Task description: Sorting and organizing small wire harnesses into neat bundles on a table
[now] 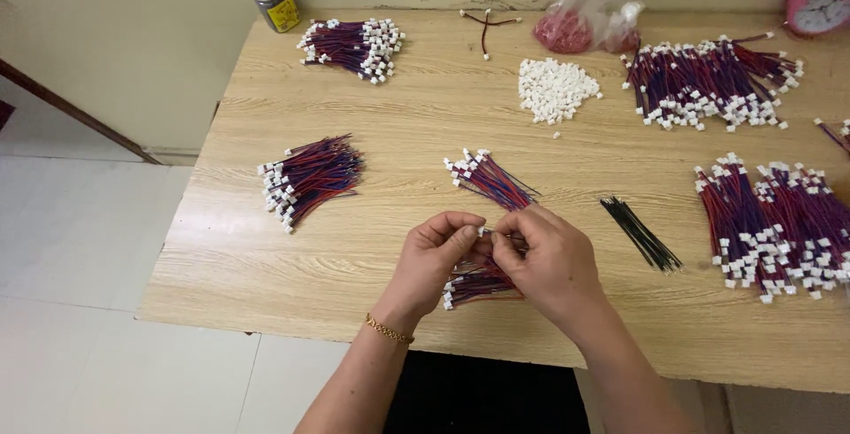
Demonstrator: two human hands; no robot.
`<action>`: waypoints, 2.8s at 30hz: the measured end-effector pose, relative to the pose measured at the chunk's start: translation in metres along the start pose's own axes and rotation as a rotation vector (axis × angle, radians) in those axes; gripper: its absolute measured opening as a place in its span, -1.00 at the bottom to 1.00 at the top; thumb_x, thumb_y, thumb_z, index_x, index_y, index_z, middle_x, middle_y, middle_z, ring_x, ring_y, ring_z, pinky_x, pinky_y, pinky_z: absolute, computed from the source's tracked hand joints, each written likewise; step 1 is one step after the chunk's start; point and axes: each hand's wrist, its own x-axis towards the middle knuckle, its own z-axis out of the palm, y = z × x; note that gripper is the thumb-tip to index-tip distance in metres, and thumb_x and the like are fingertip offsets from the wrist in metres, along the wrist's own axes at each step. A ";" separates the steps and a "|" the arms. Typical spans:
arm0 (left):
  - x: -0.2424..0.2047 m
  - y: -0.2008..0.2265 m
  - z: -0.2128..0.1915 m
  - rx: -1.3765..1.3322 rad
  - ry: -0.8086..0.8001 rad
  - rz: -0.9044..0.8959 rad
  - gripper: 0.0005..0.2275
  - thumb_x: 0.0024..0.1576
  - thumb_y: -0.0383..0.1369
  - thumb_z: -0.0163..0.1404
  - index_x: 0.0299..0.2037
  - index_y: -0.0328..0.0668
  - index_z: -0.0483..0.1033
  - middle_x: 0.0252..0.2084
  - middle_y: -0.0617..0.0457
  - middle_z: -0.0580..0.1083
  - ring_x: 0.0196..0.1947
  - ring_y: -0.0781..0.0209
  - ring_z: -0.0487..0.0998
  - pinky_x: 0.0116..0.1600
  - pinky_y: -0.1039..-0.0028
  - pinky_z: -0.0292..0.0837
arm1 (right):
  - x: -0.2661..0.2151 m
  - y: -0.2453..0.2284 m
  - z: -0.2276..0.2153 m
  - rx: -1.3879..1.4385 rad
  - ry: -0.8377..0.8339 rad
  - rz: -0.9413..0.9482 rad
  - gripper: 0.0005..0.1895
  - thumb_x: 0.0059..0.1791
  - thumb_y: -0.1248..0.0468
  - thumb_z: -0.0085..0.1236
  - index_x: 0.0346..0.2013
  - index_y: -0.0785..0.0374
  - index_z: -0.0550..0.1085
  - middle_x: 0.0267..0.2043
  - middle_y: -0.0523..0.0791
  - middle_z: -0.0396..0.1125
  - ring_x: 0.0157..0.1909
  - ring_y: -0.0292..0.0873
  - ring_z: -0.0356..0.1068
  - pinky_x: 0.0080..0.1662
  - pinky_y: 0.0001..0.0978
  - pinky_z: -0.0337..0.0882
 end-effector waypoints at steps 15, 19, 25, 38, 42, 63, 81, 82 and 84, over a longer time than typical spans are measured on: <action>0.013 -0.023 -0.008 0.092 0.033 -0.068 -0.87 0.16 -0.51 -0.02 -0.14 -0.38 0.51 -0.37 -0.08 0.54 -0.35 0.17 0.61 -0.20 0.38 0.62 | -0.010 0.023 0.016 0.188 -0.060 0.229 -0.93 -0.12 0.20 0.20 -0.41 0.08 0.52 -0.49 -0.11 0.38 -0.28 -0.09 0.46 -0.20 -0.30 0.41; 0.015 -0.022 -0.007 0.160 0.024 -0.053 -0.88 0.15 -0.51 0.00 -0.15 -0.36 0.52 -0.38 -0.05 0.54 -0.36 0.22 0.60 -0.23 0.45 0.61 | -0.004 0.019 0.012 0.138 -0.098 0.260 -0.92 -0.12 0.19 0.20 -0.41 0.09 0.51 -0.48 -0.09 0.38 -0.28 -0.04 0.45 -0.18 -0.22 0.40; 0.017 -0.031 -0.009 0.166 0.013 -0.041 -0.88 0.16 -0.51 -0.01 -0.14 -0.35 0.53 -0.39 -0.04 0.53 -0.37 0.23 0.60 -0.24 0.43 0.61 | -0.005 0.022 0.014 0.188 -0.122 0.323 -0.93 -0.11 0.21 0.18 -0.42 0.12 0.51 -0.47 -0.07 0.38 -0.26 -0.06 0.44 -0.15 -0.24 0.40; 0.021 -0.001 -0.006 1.029 -0.018 0.221 -0.90 0.08 -0.38 0.08 -0.24 0.00 0.62 -0.36 0.07 0.60 -0.25 0.07 0.61 -0.10 0.35 0.49 | -0.009 0.122 -0.023 -0.385 -0.082 0.287 -0.74 -0.09 0.05 0.16 -0.19 0.07 0.54 -0.23 -0.03 0.37 -0.05 0.08 0.35 0.02 -0.11 0.31; 0.022 -0.011 -0.016 1.181 0.003 0.379 -0.92 0.06 -0.37 0.10 -0.30 0.08 0.63 -0.39 0.17 0.56 -0.32 0.15 0.55 -0.16 0.41 0.46 | -0.006 0.125 -0.053 -0.538 -0.213 0.797 -0.41 -0.09 -0.14 0.14 0.04 0.22 0.45 0.08 0.07 0.28 0.20 0.14 0.22 0.16 -0.09 0.19; -0.008 0.019 -0.002 1.077 0.107 0.476 -0.92 0.09 -0.44 0.02 -0.27 -0.13 0.57 -0.36 0.14 0.53 -0.36 0.28 0.51 -0.20 0.47 0.41 | 0.021 0.098 -0.072 -0.091 -0.075 0.946 -0.78 0.13 0.20 -0.24 -0.03 0.26 0.29 0.00 -0.01 0.35 -0.04 0.00 0.36 -0.07 -0.09 0.37; 0.010 0.014 0.058 0.552 -0.208 0.309 -0.59 0.26 -0.12 -0.24 0.17 -0.21 0.37 0.08 -0.20 0.41 0.14 -0.13 0.42 0.24 0.15 0.27 | 0.007 0.006 -0.022 -0.079 -0.525 0.408 -0.69 -0.01 0.23 -0.18 -0.12 0.14 0.54 -0.26 0.01 0.48 -0.13 0.08 0.48 -0.04 -0.08 0.44; 0.013 0.017 0.049 0.554 -0.200 0.307 -0.59 0.26 -0.12 -0.24 0.17 -0.21 0.37 0.08 -0.20 0.41 0.14 -0.13 0.42 0.24 0.15 0.27 | 0.004 0.014 -0.023 -0.074 -0.532 0.405 -0.69 -0.01 0.23 -0.18 -0.12 0.14 0.54 -0.26 0.01 0.48 -0.13 0.08 0.48 -0.04 -0.08 0.44; 0.021 0.021 0.035 0.528 -0.043 0.277 -0.72 0.25 -0.33 -0.19 0.11 -0.13 0.46 -0.14 -0.02 0.45 -0.11 0.21 0.40 0.09 0.31 0.37 | -0.003 0.030 -0.027 0.101 -0.359 0.391 -0.66 0.01 0.28 -0.10 0.06 0.22 0.45 -0.12 0.05 0.47 -0.01 0.11 0.46 0.05 -0.04 0.39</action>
